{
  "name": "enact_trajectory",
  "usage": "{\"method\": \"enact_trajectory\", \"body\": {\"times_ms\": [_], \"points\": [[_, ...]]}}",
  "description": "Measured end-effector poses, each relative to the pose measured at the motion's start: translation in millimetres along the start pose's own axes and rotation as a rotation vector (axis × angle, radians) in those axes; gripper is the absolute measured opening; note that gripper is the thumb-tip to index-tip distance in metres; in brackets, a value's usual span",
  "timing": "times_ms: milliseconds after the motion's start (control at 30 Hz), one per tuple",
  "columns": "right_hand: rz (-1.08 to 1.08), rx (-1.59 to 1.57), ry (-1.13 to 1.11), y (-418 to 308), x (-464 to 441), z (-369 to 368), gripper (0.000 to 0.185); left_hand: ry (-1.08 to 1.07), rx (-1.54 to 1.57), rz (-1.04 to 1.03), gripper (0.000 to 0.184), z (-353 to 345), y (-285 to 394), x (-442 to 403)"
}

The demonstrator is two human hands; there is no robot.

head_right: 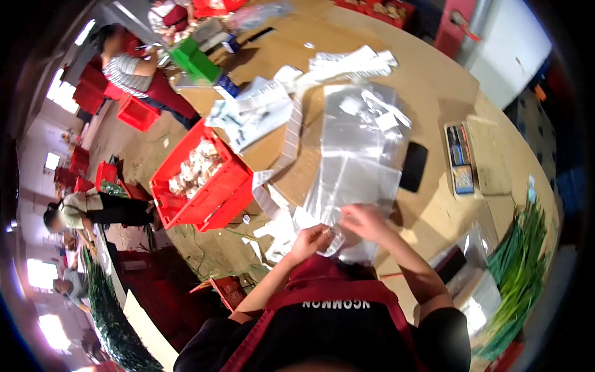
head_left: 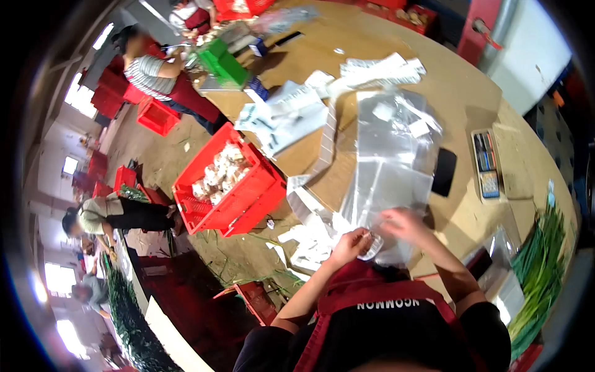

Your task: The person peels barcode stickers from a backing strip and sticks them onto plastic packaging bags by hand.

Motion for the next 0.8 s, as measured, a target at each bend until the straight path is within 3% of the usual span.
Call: {"method": "enact_trajectory", "body": {"times_ms": [67,100,233,333,433,533,567,600,667,700,767,800], "points": [[-0.214,-0.453,-0.195,21,24,-58,0.02,-0.076,0.01,0.031,0.014,-9,-6,-6],[-0.228,-0.539,-0.164,33,32,-75,0.018,-0.064,-0.133,0.028,0.014,-7,-5,-7],[-0.267,-0.857,-0.067,39,40,-86,0.014,-0.088,-0.079,0.053,0.01,-11,-7,-9],[-0.26,-0.762,-0.051,45,42,-97,0.012,-0.071,-0.139,0.067,0.011,-7,-2,-11],[-0.336,-0.935,-0.056,46,41,-104,0.011,0.031,-0.518,0.013,0.02,3,10,-9],[-0.377,-0.774,-0.009,43,35,-77,0.012,0.118,-0.524,0.086,0.023,13,18,-4],[-0.34,-0.606,0.065,46,32,-62,0.011,0.073,-0.376,0.262,0.026,13,13,0],[-0.3,-0.489,0.192,48,30,-44,0.011,0.069,-0.377,0.263,0.026,17,8,1],[-0.384,-0.077,0.186,68,29,-27,0.018,-0.022,-0.576,0.161,0.027,16,0,0],[-0.383,-0.077,0.186,82,33,-27,0.018,-0.067,-0.623,0.107,0.027,13,-1,1],[-0.401,0.307,0.274,95,41,-12,0.025,-0.023,-0.572,0.119,0.026,14,-5,7],[-0.395,0.31,0.286,94,38,-5,0.025,0.02,-0.52,0.128,0.024,18,-5,9]]}}
Point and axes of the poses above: each hand's wrist, its own x-axis away from the middle knuckle, its own z-axis out of the back of the hand, y = z × x, the point moved 10 cm from there along -x, towards the middle knuckle, and after that the axes turned 9 degrees about -y, right-handed, at the moved point
